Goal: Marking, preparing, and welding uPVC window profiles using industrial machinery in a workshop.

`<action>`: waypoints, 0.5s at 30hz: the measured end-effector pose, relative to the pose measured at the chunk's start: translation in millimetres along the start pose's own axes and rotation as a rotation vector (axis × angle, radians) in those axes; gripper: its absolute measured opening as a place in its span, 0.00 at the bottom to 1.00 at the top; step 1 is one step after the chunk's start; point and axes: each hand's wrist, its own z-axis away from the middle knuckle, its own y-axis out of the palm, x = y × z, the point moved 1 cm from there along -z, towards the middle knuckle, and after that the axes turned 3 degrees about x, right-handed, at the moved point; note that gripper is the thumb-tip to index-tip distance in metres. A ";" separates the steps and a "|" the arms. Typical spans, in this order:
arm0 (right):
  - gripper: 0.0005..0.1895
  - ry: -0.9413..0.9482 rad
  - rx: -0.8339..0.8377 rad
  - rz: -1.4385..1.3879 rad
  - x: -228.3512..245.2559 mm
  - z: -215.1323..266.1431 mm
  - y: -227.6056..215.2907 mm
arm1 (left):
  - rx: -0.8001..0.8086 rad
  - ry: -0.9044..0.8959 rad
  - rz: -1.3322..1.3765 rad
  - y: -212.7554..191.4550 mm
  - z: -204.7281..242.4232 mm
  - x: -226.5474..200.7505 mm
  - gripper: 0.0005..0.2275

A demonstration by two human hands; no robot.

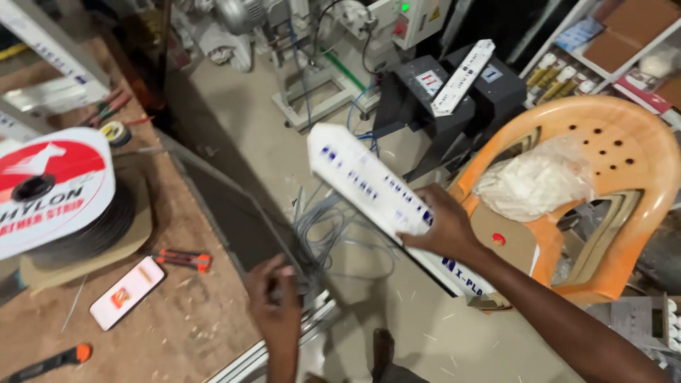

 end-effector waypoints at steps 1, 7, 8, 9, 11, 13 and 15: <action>0.39 0.159 -0.023 -0.064 -14.8 -6.1 -10.8 | 0.108 0.102 -0.025 24.0 -4.2 -14.4 0.10; 0.41 0.553 -0.197 -0.074 -99.1 -38.6 -41.7 | 0.473 -0.005 0.111 128.3 20.7 -65.1 0.14; 0.41 0.565 -0.205 -0.069 -117.1 -43.2 -37.0 | 0.487 -0.003 0.119 143.9 24.4 -65.7 0.14; 0.43 0.628 -0.197 -0.076 -136.9 -49.7 -32.0 | 0.539 -0.063 0.149 161.3 26.6 -64.8 0.14; 0.45 0.709 -0.183 -0.095 -174.3 -65.3 -16.6 | 0.608 -0.134 0.164 190.7 27.4 -58.8 0.13; 0.46 0.802 -0.166 -0.242 -212.2 -84.5 -3.2 | 0.631 -0.163 0.205 221.1 26.2 -51.1 0.13; 0.46 0.882 -0.137 -0.213 -252.7 -124.3 0.4 | 0.635 -0.147 0.217 259.6 16.2 -28.1 0.13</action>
